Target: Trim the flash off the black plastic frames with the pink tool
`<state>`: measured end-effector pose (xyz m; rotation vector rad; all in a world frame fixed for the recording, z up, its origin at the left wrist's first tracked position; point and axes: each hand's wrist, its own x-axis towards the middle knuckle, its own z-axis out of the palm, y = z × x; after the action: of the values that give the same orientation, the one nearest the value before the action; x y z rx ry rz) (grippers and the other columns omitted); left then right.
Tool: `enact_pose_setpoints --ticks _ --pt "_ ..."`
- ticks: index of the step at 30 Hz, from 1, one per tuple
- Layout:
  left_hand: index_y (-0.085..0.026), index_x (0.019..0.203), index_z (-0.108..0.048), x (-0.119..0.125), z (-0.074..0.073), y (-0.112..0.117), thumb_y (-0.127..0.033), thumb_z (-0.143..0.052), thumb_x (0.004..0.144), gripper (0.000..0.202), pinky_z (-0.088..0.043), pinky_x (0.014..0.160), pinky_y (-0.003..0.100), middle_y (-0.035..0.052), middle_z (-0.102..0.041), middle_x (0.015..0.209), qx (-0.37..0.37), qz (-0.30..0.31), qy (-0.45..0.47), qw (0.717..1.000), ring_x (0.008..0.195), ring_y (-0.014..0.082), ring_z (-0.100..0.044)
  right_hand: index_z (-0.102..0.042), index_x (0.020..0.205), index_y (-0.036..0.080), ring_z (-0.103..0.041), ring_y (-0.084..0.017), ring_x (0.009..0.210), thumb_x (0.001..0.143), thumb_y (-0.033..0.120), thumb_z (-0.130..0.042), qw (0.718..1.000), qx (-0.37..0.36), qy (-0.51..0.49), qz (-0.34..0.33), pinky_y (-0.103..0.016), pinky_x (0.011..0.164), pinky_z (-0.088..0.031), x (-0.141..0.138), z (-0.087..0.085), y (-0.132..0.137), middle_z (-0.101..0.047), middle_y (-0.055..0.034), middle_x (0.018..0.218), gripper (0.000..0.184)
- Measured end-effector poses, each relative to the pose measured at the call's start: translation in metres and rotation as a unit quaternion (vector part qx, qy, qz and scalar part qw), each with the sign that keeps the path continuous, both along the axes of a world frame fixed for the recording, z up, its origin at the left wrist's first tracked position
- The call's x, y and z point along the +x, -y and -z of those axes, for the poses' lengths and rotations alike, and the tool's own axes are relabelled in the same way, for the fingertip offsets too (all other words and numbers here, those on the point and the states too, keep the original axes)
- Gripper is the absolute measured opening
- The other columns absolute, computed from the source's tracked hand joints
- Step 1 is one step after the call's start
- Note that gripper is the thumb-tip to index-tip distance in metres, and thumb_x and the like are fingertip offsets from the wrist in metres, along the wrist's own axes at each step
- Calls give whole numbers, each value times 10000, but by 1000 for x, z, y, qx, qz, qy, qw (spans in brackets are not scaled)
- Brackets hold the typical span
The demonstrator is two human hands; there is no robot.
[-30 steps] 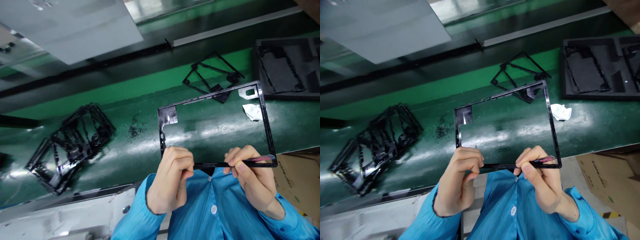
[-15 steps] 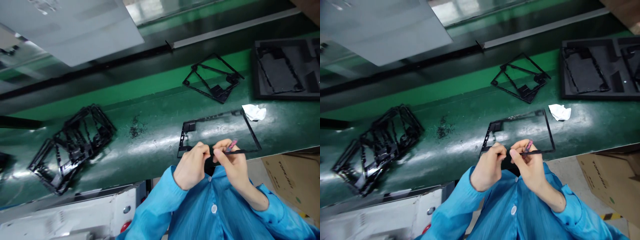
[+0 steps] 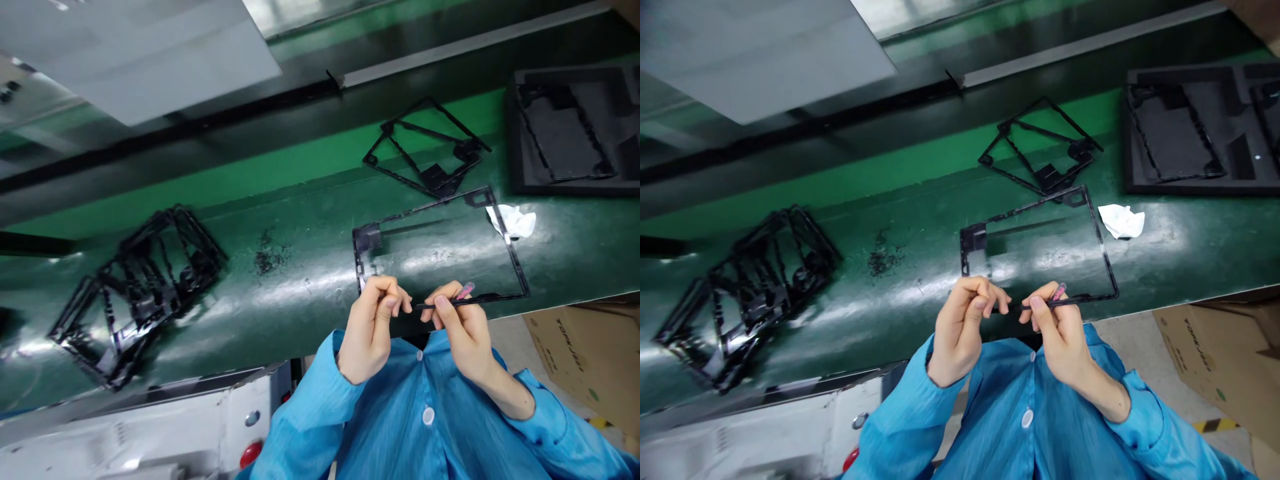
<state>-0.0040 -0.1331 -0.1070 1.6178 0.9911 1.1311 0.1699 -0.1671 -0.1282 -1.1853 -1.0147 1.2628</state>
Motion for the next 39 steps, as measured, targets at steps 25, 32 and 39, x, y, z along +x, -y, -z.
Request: enact_pose_setpoints --ticks 25,32,39 --pt "-207 1203 -733 -24 -43 -9 -128 -617 1110 168 -434 1147 421 23 -794 1082 164 99 -261 946 1172 229 -615 -683 1070 238 -635 -138 791 1195 247 -521 994 102 19 -18 -291 722 -507 4 -39 8 -644 18 834 205" --pt "-185 1067 -695 -27 -46 -25 -182 -497 1146 213 -361 1289 462 12 -737 916 95 250 -240 933 909 177 -676 -654 1010 245 -623 -130 794 1202 238 -495 989 125 65 -43 -292 712 -495 8 -40 10 -630 20 876 249" --pt "-204 976 -634 -28 -50 -36 -181 -459 1126 232 -468 829 358 24 -701 861 55 334 -238 910 799 189 -600 -643 1051 258 -638 -158 810 1190 253 -515 986 107 94 -84 -322 716 -502 14 -43 12 -640 9 884 189"
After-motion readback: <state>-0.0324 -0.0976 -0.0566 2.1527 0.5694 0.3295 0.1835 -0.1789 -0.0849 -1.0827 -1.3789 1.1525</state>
